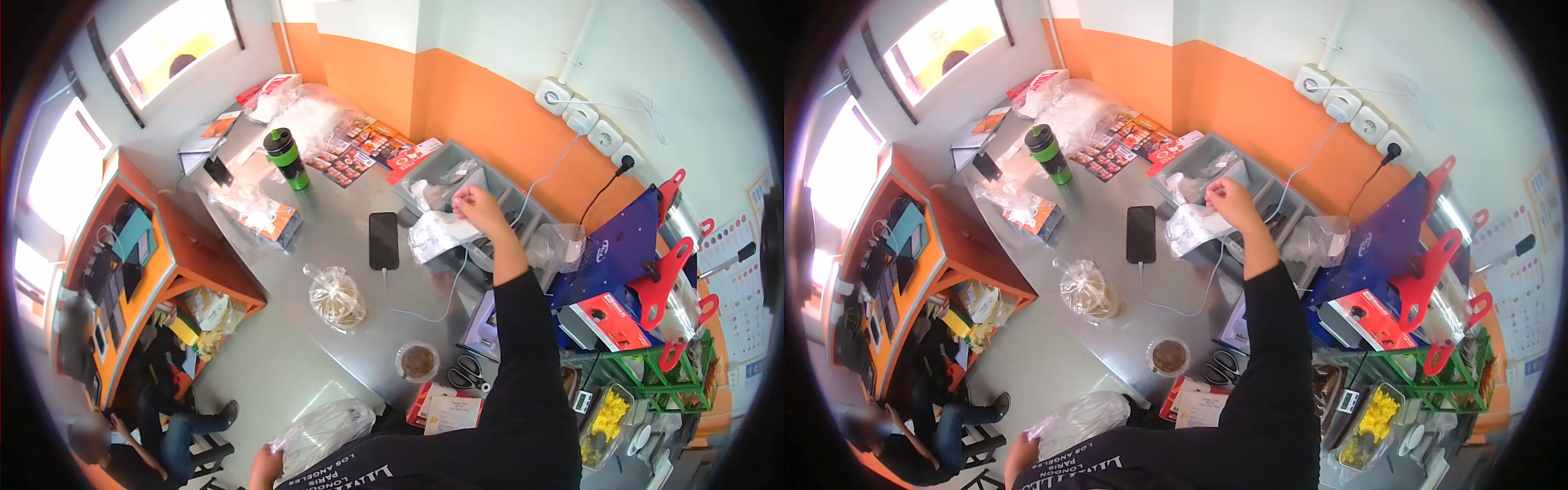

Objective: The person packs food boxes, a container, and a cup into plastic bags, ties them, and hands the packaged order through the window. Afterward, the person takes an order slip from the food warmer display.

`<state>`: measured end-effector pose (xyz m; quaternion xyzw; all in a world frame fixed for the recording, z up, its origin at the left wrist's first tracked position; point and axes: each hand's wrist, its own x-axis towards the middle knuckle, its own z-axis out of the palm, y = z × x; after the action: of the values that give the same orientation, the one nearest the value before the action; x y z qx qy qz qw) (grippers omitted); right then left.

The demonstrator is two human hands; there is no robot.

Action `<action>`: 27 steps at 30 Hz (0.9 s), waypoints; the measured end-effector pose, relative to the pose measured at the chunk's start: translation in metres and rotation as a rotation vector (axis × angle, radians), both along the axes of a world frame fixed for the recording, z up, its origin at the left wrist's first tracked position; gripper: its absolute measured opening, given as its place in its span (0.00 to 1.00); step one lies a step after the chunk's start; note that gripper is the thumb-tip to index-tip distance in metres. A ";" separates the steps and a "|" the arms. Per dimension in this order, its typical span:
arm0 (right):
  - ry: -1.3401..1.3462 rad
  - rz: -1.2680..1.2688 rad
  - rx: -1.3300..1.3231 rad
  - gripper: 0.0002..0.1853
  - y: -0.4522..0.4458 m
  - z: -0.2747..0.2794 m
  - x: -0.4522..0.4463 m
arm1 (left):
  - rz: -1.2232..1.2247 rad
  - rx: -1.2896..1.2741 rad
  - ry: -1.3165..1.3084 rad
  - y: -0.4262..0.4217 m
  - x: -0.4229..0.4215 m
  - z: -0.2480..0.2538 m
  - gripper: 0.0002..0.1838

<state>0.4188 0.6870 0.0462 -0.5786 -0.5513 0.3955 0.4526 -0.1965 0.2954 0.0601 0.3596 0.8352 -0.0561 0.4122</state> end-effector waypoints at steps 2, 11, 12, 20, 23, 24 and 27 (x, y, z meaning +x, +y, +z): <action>-0.189 -0.056 0.046 0.15 0.026 -0.004 -0.029 | 0.037 -0.009 -0.007 -0.001 0.001 0.002 0.18; -0.638 -0.338 0.121 0.17 0.107 -0.065 -0.027 | 0.139 -0.029 0.018 -0.026 -0.007 0.008 0.20; -0.603 -0.374 0.086 0.17 0.104 -0.053 -0.027 | 0.174 -0.024 -0.004 -0.034 -0.014 0.001 0.20; 0.204 -0.208 -0.202 0.11 0.089 0.011 0.010 | 0.129 -0.040 -0.080 -0.045 -0.030 -0.013 0.21; 0.083 -0.149 -0.213 0.14 0.092 0.009 0.016 | 0.091 -0.047 -0.088 -0.043 -0.032 -0.015 0.21; 0.083 -0.151 -0.211 0.14 0.093 0.007 0.013 | 0.079 -0.051 -0.086 -0.042 -0.032 -0.017 0.22; 0.138 -0.147 -0.224 0.21 0.106 -0.021 -0.010 | 0.061 -0.063 -0.106 -0.036 -0.026 -0.013 0.22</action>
<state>0.4090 0.7927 0.0248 -0.6355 -0.4275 0.4594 0.4498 -0.2223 0.2592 0.0474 0.3231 0.8207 -0.0508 0.4685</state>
